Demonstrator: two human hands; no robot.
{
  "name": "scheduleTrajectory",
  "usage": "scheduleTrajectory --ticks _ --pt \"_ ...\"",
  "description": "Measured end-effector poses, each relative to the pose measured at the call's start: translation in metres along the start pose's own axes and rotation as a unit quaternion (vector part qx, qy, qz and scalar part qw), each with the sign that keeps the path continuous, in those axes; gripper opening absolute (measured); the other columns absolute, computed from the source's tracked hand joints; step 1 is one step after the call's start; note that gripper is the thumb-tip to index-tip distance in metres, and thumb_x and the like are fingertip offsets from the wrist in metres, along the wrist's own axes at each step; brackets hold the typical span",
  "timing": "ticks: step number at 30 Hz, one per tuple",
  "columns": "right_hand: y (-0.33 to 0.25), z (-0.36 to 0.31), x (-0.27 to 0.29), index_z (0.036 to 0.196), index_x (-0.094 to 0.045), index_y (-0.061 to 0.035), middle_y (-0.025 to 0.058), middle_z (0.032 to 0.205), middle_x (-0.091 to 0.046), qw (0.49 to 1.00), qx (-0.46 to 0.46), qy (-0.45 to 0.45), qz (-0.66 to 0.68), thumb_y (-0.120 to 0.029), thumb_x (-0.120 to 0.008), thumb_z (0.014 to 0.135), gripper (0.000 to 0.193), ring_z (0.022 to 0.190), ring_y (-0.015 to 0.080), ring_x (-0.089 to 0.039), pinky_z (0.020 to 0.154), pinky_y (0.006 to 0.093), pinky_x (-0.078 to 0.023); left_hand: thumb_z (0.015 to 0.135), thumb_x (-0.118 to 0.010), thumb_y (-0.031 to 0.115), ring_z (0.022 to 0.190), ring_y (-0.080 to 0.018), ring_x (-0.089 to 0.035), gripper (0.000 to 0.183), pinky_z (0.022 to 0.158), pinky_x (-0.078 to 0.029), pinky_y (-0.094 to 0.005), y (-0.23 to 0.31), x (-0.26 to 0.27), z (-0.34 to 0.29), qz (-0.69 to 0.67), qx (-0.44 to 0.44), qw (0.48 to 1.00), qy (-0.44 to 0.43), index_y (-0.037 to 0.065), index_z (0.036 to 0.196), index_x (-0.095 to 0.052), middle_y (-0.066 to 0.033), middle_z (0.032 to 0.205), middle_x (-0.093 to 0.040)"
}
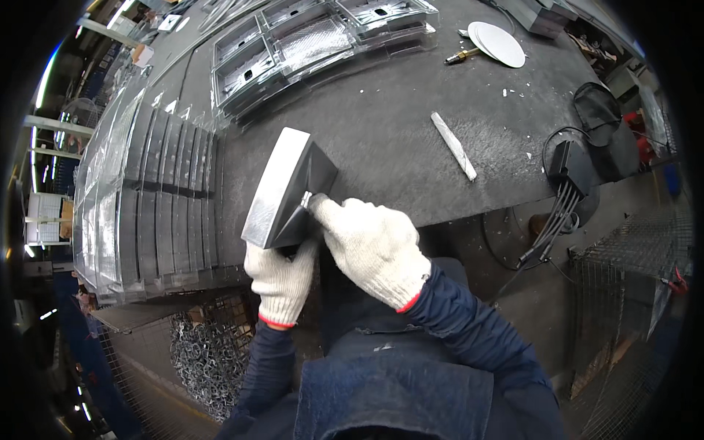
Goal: The person files down the edges of metal box enclosures with a metal file, smoothing them out.
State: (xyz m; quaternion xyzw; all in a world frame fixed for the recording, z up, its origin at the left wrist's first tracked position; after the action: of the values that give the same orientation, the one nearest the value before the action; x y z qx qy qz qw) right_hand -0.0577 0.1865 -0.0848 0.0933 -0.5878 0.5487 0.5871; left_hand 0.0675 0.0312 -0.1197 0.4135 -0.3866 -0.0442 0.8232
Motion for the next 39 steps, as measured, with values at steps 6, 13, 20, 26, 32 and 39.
scheduleTrajectory --ticks 6,13,20,26,32,39 --pt "-0.004 -0.005 0.014 0.136 -0.076 -0.0138 0.0097 0.093 -0.076 0.998 0.003 0.010 0.061 -0.015 -0.080 0.098 0.038 0.085 0.0307 -0.079 0.075 0.0431 -0.063 0.082 -0.087 0.001 0.099 -0.0286 -0.080 0.042 0.086 -0.064 -0.0426 0.000 0.027 0.015 -0.069 -0.023 0.996 -0.042 -0.003 0.121 -0.071 -0.0195 0.116 -0.078" --pt "-0.035 -0.010 0.020 0.135 -0.077 -0.0148 0.0088 0.090 -0.075 0.992 0.042 -0.007 0.121 -0.018 -0.086 0.094 0.042 0.081 0.0307 -0.079 0.071 0.0428 -0.063 0.089 -0.091 0.008 0.118 -0.0326 -0.081 0.060 0.105 -0.065 -0.0429 0.065 0.083 0.068 -0.051 -0.106 0.992 -0.041 -0.009 0.143 -0.070 -0.0244 0.128 -0.081" --pt "-0.020 -0.009 0.003 0.137 -0.076 -0.0167 0.0085 0.087 -0.073 0.992 0.032 0.023 0.118 -0.021 -0.082 0.098 0.040 0.077 0.0294 -0.078 0.067 0.0424 -0.061 0.089 -0.096 0.018 0.141 -0.0335 -0.069 0.085 0.118 -0.058 -0.0442 0.069 0.060 0.094 -0.029 -0.050 0.993 -0.100 -0.005 0.161 -0.057 -0.0272 0.156 -0.066" --pt "0.002 -0.003 0.007 0.133 -0.078 -0.0073 0.0145 0.100 -0.080 0.981 0.034 0.046 0.188 -0.011 -0.081 0.097 0.037 0.087 0.0367 -0.080 0.079 0.0447 -0.065 0.095 -0.084 0.015 0.141 -0.0352 -0.067 0.084 0.117 -0.060 -0.0458 0.059 0.060 0.084 -0.060 -0.030 0.993 -0.095 -0.004 0.168 -0.045 -0.0264 0.159 -0.060" --pt "0.016 -0.003 0.021 0.133 -0.078 -0.0129 0.0116 0.091 -0.074 0.990 0.029 0.046 0.131 -0.017 -0.076 0.100 0.034 0.080 0.0336 -0.077 0.070 0.0451 -0.062 0.100 -0.080 0.018 0.102 -0.0268 -0.082 0.073 0.091 -0.068 -0.0396 0.068 0.048 0.116 -0.074 0.009 0.981 -0.181 -0.003 0.164 -0.051 -0.0251 0.131 -0.075" --pt "0.020 0.006 0.019 0.135 -0.077 -0.0155 0.0084 0.087 -0.071 0.998 0.025 0.032 0.042 -0.018 -0.075 0.101 0.034 0.075 0.0295 -0.077 0.066 0.0423 -0.061 0.108 -0.074 0.030 0.131 -0.0321 -0.072 0.062 0.115 -0.055 -0.0430 0.086 0.022 0.128 0.025 -0.008 0.968 -0.248 -0.003 0.160 -0.060 -0.0252 0.144 -0.072"
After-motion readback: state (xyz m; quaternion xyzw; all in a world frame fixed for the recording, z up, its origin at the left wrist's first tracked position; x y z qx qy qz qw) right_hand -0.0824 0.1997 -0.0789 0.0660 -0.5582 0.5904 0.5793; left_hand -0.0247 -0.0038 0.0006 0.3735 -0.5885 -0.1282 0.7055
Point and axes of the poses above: each hand's wrist, its own z-axis towards the middle knuckle, its own x-axis out of the back of the hand, y = z × x, the point moved 2 cm from there along z, towards the middle knuckle
